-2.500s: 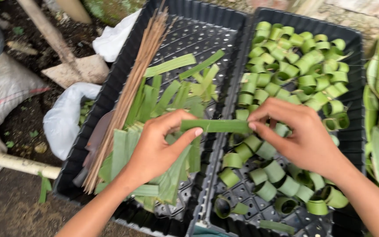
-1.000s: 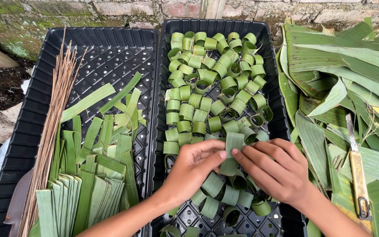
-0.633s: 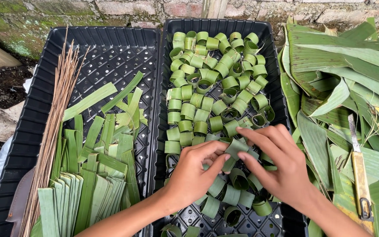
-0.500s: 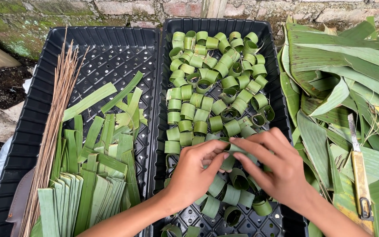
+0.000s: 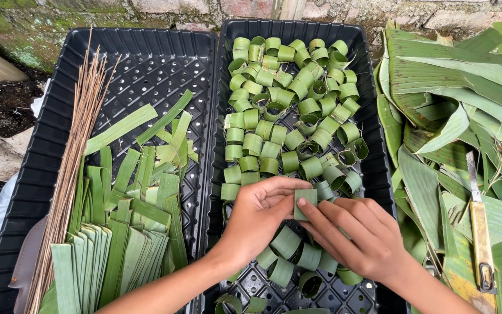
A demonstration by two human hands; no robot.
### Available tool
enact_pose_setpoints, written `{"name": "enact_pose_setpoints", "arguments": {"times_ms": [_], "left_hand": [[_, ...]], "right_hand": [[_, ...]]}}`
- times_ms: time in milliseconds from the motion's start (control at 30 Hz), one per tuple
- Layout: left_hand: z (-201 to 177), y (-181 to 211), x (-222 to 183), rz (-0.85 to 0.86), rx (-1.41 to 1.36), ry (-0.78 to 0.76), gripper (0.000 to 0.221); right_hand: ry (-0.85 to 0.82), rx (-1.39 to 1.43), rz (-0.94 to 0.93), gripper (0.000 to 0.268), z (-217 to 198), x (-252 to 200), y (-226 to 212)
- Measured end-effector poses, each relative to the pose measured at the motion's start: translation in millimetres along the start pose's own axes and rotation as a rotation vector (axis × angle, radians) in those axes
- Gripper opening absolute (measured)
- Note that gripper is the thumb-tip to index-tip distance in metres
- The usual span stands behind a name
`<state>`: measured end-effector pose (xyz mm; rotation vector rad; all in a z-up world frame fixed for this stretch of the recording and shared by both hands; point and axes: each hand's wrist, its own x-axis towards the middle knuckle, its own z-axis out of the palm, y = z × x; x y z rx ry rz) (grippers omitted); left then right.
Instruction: The person folds small segments of plant leaves into loops and places them into a large plastic bag.
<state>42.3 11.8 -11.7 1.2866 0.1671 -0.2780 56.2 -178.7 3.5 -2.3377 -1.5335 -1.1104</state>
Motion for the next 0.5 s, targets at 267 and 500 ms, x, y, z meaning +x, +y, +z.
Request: {"name": "enact_pose_setpoints", "arguments": {"times_ms": [267,500], "left_hand": [[-5,0,6,-0.002,-0.133,-0.045,0.020],[0,10,0,-0.137,-0.084,-0.046,0.023]], "right_hand": [[-0.058,0.574,0.286,0.027,3,-6,13],[-0.060,0.655,0.263,0.011,8,-3,16]]}}
